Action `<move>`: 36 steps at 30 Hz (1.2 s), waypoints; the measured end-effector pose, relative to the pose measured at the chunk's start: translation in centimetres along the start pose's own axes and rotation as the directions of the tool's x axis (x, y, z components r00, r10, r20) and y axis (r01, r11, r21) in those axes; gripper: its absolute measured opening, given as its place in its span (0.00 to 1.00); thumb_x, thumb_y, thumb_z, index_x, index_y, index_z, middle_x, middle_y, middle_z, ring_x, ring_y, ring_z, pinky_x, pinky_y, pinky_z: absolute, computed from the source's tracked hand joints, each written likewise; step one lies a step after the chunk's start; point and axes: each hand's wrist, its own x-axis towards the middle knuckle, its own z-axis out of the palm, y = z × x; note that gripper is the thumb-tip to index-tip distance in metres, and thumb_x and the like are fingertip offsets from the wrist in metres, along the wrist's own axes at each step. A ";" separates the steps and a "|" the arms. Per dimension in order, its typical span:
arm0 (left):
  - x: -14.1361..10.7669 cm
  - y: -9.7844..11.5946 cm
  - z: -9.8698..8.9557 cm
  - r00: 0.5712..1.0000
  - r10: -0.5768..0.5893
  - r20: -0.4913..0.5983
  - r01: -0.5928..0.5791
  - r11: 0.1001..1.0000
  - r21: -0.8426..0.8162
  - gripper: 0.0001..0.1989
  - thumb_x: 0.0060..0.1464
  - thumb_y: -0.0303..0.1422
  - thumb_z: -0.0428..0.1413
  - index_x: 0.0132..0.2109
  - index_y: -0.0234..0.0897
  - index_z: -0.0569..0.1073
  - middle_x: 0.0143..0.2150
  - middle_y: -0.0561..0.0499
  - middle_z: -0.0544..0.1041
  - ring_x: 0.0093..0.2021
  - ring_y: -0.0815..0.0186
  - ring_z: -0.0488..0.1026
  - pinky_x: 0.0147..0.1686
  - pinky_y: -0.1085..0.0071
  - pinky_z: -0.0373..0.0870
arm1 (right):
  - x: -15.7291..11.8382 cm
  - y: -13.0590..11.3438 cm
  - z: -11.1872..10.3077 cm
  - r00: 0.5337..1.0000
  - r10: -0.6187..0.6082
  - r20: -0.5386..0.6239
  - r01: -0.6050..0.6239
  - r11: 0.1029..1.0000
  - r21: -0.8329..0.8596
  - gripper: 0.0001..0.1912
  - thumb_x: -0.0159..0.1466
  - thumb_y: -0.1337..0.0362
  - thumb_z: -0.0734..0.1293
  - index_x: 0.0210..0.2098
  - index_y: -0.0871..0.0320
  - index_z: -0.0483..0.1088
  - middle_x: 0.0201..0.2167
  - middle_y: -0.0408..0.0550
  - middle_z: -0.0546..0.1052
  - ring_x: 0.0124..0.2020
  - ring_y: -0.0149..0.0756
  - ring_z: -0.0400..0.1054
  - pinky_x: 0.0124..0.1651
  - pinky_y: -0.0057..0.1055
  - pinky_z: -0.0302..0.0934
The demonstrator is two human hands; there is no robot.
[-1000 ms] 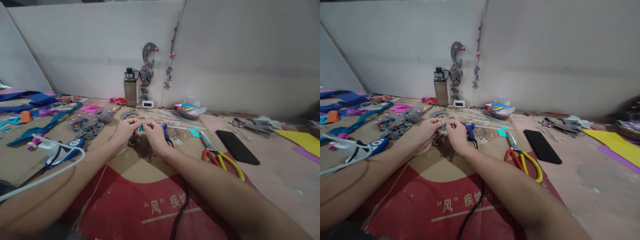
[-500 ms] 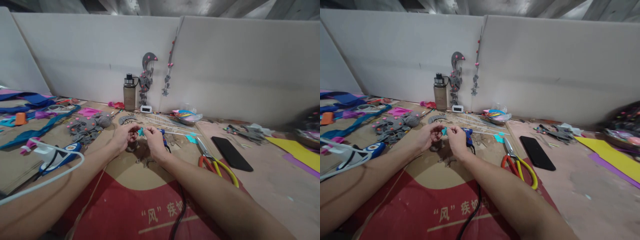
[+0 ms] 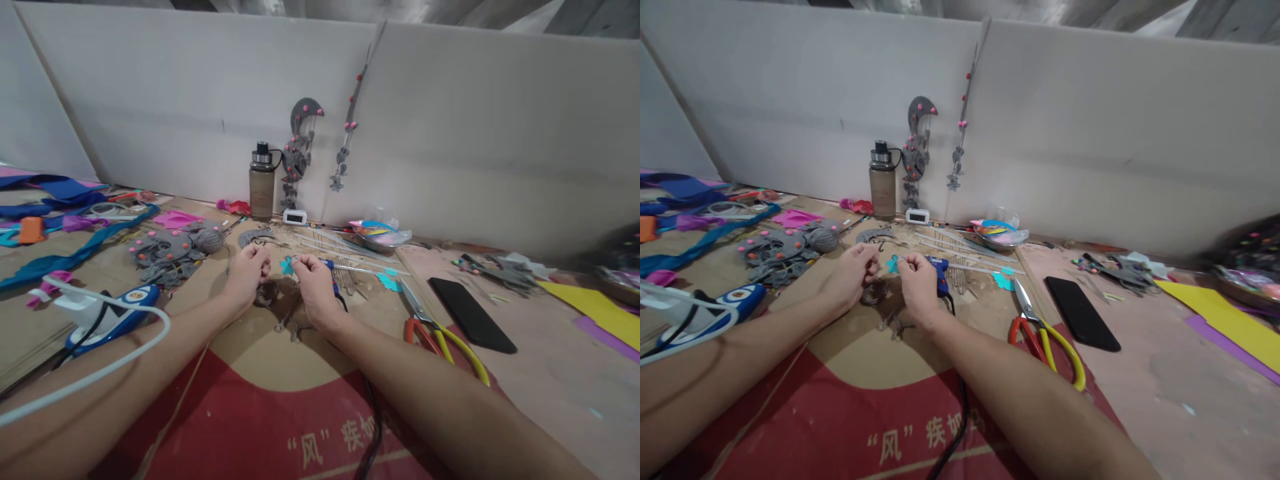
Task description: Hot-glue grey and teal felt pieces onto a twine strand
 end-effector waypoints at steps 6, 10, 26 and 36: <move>0.1 -0.1 -0.2 0.996 0.058 -0.069 -0.054 0.997 0.056 0.19 0.47 0.37 0.59 0.26 0.40 0.54 0.15 0.63 0.53 0.14 0.77 0.49 0.14 0.80 0.44 | -0.4 -0.2 0.3 1.000 -0.005 0.027 0.006 1.000 -0.020 0.10 0.52 0.57 0.65 0.25 0.59 0.65 0.20 0.36 0.62 0.22 0.26 0.50 0.27 0.26 0.47; -0.1 -0.1 -0.2 0.997 0.070 -0.028 -0.069 0.996 0.055 0.21 0.49 0.43 0.58 0.24 0.39 0.53 0.15 0.63 0.50 0.14 0.77 0.47 0.14 0.78 0.42 | -0.8 -0.4 0.5 0.999 -0.014 0.037 0.015 0.999 -0.032 0.10 0.52 0.57 0.65 0.25 0.58 0.65 0.20 0.37 0.61 0.23 0.27 0.51 0.28 0.27 0.48; 0.0 -0.3 -0.8 0.980 0.196 -0.030 -0.186 0.961 0.206 0.15 0.50 0.44 0.58 0.31 0.38 0.66 0.18 0.59 0.62 0.18 0.75 0.56 0.18 0.78 0.51 | -1.2 -1.2 0.5 1.000 -0.022 0.020 0.023 0.998 -0.053 0.09 0.53 0.58 0.64 0.24 0.58 0.65 0.19 0.36 0.58 0.23 0.27 0.49 0.27 0.26 0.47; -0.3 0.2 -0.4 0.983 0.181 -0.022 -0.165 0.933 0.321 0.14 0.51 0.43 0.55 0.31 0.35 0.72 0.19 0.56 0.67 0.17 0.74 0.59 0.18 0.77 0.54 | -1.0 -0.8 0.5 1.000 -0.022 0.006 0.022 0.999 -0.037 0.10 0.52 0.57 0.65 0.25 0.58 0.65 0.19 0.35 0.58 0.22 0.26 0.48 0.26 0.26 0.46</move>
